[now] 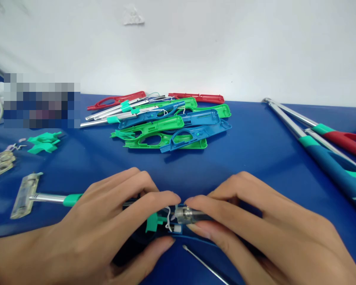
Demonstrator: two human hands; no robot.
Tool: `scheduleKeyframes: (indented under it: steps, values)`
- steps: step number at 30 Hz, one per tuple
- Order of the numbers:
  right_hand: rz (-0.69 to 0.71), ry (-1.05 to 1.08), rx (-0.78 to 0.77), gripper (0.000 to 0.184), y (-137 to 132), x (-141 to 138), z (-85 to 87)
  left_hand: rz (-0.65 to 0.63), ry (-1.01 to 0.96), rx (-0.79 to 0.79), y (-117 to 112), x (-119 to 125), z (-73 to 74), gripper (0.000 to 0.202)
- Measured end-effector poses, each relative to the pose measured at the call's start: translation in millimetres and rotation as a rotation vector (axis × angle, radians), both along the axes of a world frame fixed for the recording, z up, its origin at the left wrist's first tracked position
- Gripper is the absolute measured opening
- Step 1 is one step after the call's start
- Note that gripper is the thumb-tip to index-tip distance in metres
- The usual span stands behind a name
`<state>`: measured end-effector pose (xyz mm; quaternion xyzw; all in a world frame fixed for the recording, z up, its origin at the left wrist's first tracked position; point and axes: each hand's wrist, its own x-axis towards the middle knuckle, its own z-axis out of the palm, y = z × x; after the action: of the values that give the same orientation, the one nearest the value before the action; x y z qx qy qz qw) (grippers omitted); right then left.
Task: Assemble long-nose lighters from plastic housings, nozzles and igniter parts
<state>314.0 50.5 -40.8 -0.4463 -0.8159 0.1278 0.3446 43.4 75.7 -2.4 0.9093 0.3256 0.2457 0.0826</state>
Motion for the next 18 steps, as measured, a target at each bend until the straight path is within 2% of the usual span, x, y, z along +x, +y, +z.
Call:
scheduleKeyframes:
  steps: [4, 7, 10, 18]
  values:
    - [-0.003, -0.004, -0.002, 0.034, -0.8, 4.2, 1.5, -0.050, -0.035, 0.022, 0.7, 2.1, -2.8, 0.025]
    - [0.004, -0.038, -0.035, 0.029, -2.6, 13.3, 3.0, -0.011, -0.018, 0.003, 0.8, 2.3, -1.8, 0.024]
    - [0.006, -0.079, -0.072, 0.028, -2.8, 18.6, 3.5, -0.033, -0.017, -0.031, 2.2, 0.7, -1.2, 0.025]
    - [0.016, -0.029, -0.013, 0.035, 3.2, 3.0, 0.6, -0.046, -0.037, -0.003, 3.3, -1.1, -3.6, 0.027]
